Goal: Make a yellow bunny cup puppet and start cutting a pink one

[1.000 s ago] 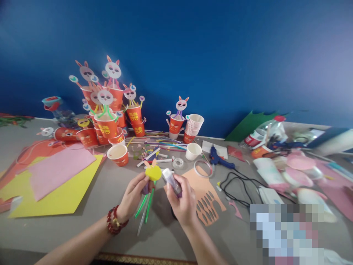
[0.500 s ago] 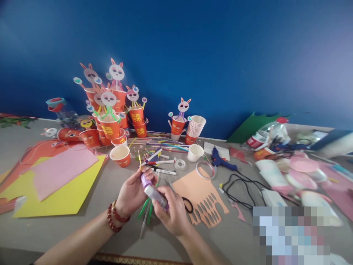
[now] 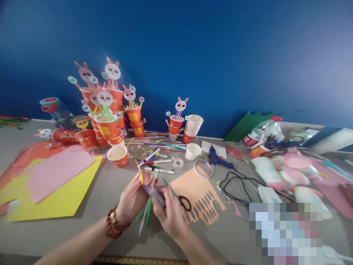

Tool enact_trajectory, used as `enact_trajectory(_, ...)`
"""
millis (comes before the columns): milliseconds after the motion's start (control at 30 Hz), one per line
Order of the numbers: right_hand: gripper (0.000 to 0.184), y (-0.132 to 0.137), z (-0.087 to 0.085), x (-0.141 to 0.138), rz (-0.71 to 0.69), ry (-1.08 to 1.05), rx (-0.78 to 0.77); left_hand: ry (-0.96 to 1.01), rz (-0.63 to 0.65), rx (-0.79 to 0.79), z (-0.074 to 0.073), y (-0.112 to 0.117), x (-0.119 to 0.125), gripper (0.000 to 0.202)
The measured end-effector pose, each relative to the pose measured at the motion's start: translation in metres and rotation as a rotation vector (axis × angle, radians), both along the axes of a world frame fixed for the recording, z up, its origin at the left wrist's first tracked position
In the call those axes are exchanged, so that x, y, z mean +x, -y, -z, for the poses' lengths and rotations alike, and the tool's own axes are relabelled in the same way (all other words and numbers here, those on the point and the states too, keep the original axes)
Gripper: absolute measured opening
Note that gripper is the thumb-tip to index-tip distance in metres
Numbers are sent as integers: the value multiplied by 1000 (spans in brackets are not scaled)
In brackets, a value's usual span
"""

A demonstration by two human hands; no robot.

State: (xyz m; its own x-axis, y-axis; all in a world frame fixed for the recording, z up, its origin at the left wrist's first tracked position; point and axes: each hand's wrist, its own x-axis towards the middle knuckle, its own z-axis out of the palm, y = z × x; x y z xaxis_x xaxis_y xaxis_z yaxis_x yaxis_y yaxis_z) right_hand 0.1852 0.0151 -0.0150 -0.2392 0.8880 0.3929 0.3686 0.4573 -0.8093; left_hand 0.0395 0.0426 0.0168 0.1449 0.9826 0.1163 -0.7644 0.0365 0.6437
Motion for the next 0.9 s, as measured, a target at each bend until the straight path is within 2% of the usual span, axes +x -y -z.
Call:
enact_trajectory(167, 18, -2, 2, -3, 14, -18, -7, 22, 24, 1, 6, 3, 4, 22)
enact_trajectory(333, 23, -8, -3, -1, -88, -12, -118, -37, 63, -40, 8, -2, -2, 20)
enact_trajectory(400, 18, -13, -7, 5, -84, -27, -160, -60, -17, -72, 9, -8, -7, 20)
enact_trajectory(467, 18, -25, -13, 16, -23, -61, -169, -60, -192, -121, 12, -16, -12, 21)
enact_trajectory(533, 23, -46, -20, 28, 65, -73, -109, -75, -359, -166, 17, -21, -14, 24)
enact_trajectory(600, 25, -75, -25, 37, 184, -70, -41, -139, -411, -171, 26, -19, -11, 28)
enact_trajectory(667, 26, -106, -28, 40, 280, -22, -27, -265, -349, -124, 35, -10, -4, 32)
enact_trajectory(700, 25, -121, -27, 39, 298, -3, -20, -364, -275, -76, 39, -4, 0, 34)
enact_trajectory(767, 22, -147, -24, 34, 343, 51, 6, -621, -96, 119, 43, 9, 7, 45)
enact_trajectory(900, 18, -173, -10, 20, 451, 189, 41, -789, 18, 380, 38, 22, 11, 50)
